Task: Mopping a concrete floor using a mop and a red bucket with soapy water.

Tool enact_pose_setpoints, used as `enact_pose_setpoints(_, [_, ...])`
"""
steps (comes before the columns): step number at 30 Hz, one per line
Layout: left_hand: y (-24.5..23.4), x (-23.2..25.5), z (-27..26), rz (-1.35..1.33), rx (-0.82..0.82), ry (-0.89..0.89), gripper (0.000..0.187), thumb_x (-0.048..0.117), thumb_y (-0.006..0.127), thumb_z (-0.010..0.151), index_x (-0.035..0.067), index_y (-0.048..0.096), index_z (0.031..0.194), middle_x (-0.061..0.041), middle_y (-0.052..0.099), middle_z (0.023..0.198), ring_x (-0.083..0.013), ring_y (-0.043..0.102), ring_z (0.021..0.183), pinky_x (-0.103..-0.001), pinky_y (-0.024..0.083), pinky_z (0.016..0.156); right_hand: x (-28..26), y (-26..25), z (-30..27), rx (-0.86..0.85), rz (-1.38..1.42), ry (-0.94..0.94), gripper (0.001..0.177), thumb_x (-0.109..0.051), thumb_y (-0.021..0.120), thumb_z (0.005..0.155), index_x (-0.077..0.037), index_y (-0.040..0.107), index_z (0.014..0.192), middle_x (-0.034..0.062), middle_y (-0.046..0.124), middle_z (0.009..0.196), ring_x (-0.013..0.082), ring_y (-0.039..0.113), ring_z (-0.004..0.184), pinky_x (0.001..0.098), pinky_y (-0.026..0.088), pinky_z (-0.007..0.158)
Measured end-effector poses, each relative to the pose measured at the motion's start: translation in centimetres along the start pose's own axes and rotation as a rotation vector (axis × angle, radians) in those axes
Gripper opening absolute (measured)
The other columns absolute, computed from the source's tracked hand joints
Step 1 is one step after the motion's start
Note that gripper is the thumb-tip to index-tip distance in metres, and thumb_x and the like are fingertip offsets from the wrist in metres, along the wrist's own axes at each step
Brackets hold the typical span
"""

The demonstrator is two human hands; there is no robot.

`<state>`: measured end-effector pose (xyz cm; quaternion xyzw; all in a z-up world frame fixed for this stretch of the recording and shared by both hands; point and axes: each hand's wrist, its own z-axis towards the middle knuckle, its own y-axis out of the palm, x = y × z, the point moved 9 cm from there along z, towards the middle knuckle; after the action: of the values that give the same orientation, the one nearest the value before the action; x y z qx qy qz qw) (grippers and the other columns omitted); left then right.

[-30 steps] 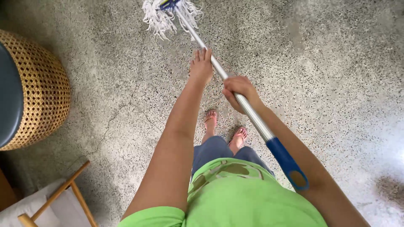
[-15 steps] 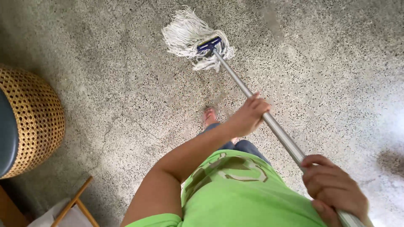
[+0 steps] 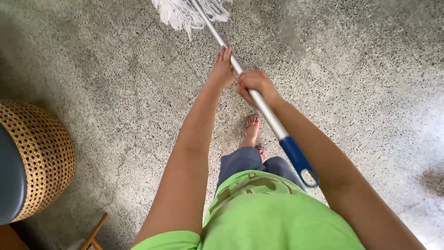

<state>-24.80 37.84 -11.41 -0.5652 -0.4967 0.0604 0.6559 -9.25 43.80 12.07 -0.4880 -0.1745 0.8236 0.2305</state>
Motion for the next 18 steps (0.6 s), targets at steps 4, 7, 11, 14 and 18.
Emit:
enact_pose_setpoints(4, [-1.1,4.9,1.1,-0.088,-0.081,-0.03,0.077,0.01,0.064,0.095,0.015,0.019,0.158,-0.026,0.017,0.165,-0.0504,0.018,0.148,-0.055,0.025,0.123,-1.0,-4.7,-1.3,0.067,-0.018,-0.002,0.015,-0.004,0.071,0.09,-0.008,0.058,0.085,0.0064,0.065,0.089,0.0288,0.069,0.098,0.0463,0.047,0.096])
enact_pose_setpoints(7, [0.7,9.5,-0.2,0.062,-0.126,0.049,0.066,0.011,0.066,0.094,0.02,0.034,0.151,-0.015,0.02,0.168,-0.0397,0.019,0.153,-0.057,0.018,0.123,-4.5,-9.7,-4.9,-0.006,-0.05,0.16,0.016,-0.005,0.071,0.092,-0.008,0.058,0.082,0.0057,0.062,0.084,0.0249,0.065,0.09,0.0456,0.045,0.098])
enact_pose_setpoints(11, [5.5,19.1,-6.7,-0.114,-0.179,0.271,0.03,0.01,0.075,0.089,0.016,0.057,0.112,-0.013,0.055,0.123,-0.0342,0.052,0.124,-0.053,0.039,0.103,-11.7,-16.9,-12.0,-0.151,-0.153,0.286,0.01,-0.007,0.075,0.077,-0.01,0.066,0.076,0.0074,0.069,0.086,0.0275,0.069,0.086,0.0479,0.045,0.092])
enact_pose_setpoints(14, [5.1,29.0,-13.5,-0.248,-0.191,0.429,0.032,0.006,0.077,0.081,0.012,0.058,0.105,-0.012,0.059,0.112,-0.0353,0.054,0.117,-0.05,0.042,0.102,-18.4,-22.2,-15.7,-0.233,-0.144,0.334,0.015,-0.012,0.071,0.078,-0.013,0.061,0.068,0.0033,0.068,0.076,0.0247,0.071,0.078,0.0519,0.047,0.094])
enact_pose_setpoints(18, [5.8,37.3,-19.4,-0.315,-0.201,0.584,0.043,0.005,0.079,0.076,0.01,0.058,0.114,-0.012,0.059,0.123,-0.0378,0.049,0.13,-0.051,0.036,0.116,-23.0,-27.9,-22.6,0.032,0.262,0.349,0.021,-0.014,0.067,0.084,-0.013,0.053,0.068,-0.0017,0.062,0.07,0.0178,0.068,0.076,0.0553,0.052,0.1])
